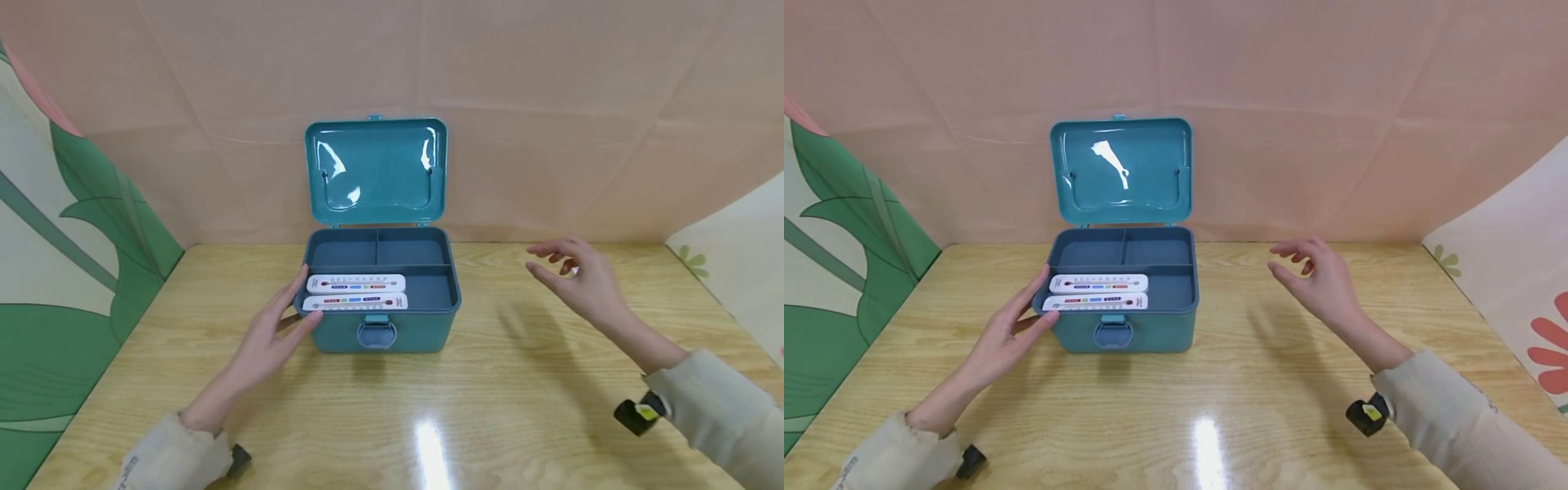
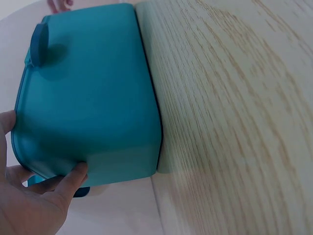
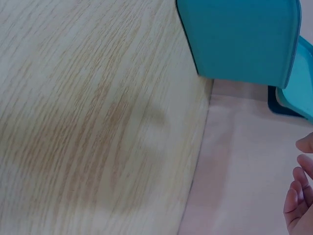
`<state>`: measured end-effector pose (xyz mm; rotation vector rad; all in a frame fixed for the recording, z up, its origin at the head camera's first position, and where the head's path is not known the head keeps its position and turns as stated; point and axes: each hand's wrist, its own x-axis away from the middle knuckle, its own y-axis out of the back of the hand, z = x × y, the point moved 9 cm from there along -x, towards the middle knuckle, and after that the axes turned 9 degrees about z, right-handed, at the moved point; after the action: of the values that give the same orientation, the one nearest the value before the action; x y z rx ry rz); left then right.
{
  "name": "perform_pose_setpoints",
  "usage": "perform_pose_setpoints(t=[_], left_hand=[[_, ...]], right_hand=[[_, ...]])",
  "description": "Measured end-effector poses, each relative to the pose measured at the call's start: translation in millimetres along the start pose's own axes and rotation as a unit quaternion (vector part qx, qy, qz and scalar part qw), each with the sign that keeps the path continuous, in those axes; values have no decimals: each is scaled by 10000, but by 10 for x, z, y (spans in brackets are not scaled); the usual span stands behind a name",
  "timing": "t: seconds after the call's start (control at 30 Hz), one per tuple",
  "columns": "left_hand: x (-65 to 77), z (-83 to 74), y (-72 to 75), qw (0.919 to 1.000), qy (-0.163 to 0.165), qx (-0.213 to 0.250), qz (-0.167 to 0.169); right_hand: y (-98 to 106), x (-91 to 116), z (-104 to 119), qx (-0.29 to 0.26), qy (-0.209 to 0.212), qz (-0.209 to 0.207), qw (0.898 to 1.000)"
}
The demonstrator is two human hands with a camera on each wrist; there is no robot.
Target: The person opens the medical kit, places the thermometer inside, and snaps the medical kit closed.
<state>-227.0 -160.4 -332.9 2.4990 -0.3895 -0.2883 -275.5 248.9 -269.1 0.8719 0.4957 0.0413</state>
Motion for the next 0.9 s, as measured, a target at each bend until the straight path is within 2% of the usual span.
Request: perform_pose_setpoints(t=[0.23,0.9], left_hand=[[-11,-11,10,10000,-52,11,-8],[-4,-15,8,10000,-60,-13,-36]], right_hand=[[30,39,-146,-69,-171,3,9998],[98,183,-535,254,-713,-21,9971]])
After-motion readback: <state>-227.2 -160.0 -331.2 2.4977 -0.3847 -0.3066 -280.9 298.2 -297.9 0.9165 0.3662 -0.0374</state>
